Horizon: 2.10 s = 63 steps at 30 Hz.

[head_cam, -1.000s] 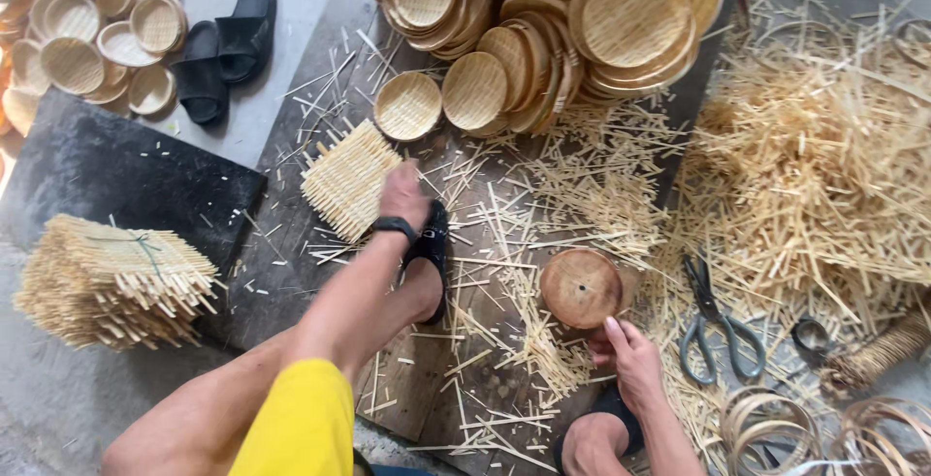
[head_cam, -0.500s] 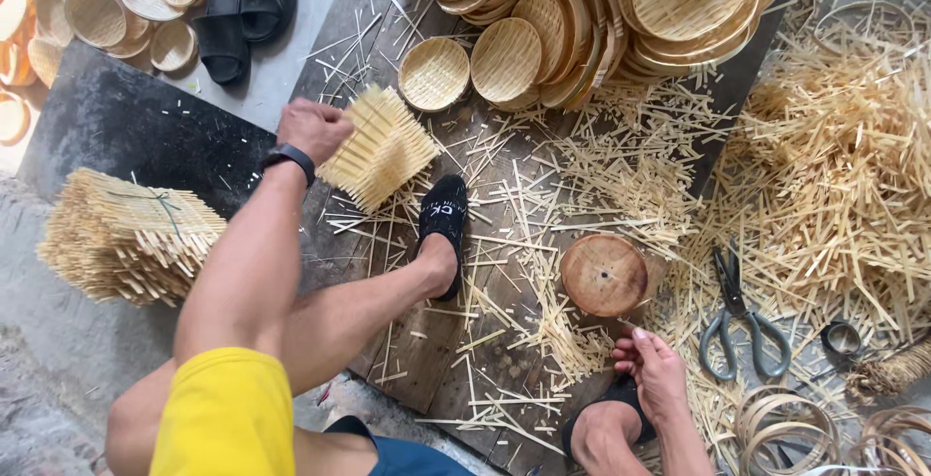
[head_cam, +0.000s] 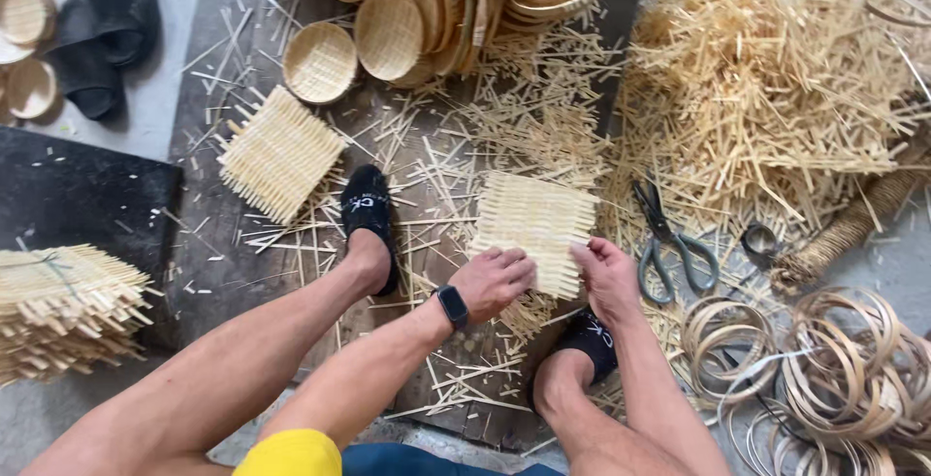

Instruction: The person sits on the floor of a basket workshop and assembles round woven bamboo baskets. They trim bamboo strips with scissors, bend and fit a woven bamboo mat into a round bamboo rim, press the mat into place, and set finished baskets onto a growing pile.

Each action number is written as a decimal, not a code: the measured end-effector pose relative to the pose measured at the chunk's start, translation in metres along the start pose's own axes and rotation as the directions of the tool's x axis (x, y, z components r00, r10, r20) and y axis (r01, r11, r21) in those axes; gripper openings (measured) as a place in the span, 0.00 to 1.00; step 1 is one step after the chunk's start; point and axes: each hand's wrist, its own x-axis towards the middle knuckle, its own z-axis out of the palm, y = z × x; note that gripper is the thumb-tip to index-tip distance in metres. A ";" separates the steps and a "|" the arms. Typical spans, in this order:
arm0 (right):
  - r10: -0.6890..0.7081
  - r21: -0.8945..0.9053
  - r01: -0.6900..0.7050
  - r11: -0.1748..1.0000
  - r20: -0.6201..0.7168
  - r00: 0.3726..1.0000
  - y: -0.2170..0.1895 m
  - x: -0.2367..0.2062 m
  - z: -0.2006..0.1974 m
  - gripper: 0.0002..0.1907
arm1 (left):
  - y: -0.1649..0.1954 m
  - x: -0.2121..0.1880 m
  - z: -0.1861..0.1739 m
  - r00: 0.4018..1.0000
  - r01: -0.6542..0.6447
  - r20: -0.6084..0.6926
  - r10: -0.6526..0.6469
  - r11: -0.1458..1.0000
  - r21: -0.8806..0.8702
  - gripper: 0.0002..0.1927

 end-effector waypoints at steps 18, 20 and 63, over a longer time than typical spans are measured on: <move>-0.120 -0.209 0.081 0.975 -0.177 0.977 0.032 -0.005 -0.005 0.14 | -0.059 -0.016 0.038 0.219 0.877 0.480 -0.850 -0.044 -0.478 0.19; -0.217 -0.225 0.164 0.960 -0.238 0.947 0.033 -0.017 -0.029 0.15 | -0.052 -0.018 0.041 0.198 0.890 0.478 -0.856 -0.048 -0.453 0.23; -0.548 -0.609 0.749 -0.261 0.732 0.405 -0.214 -0.200 0.029 0.11 | 0.128 0.092 -0.110 0.708 0.395 0.598 -0.376 -0.491 -0.777 0.22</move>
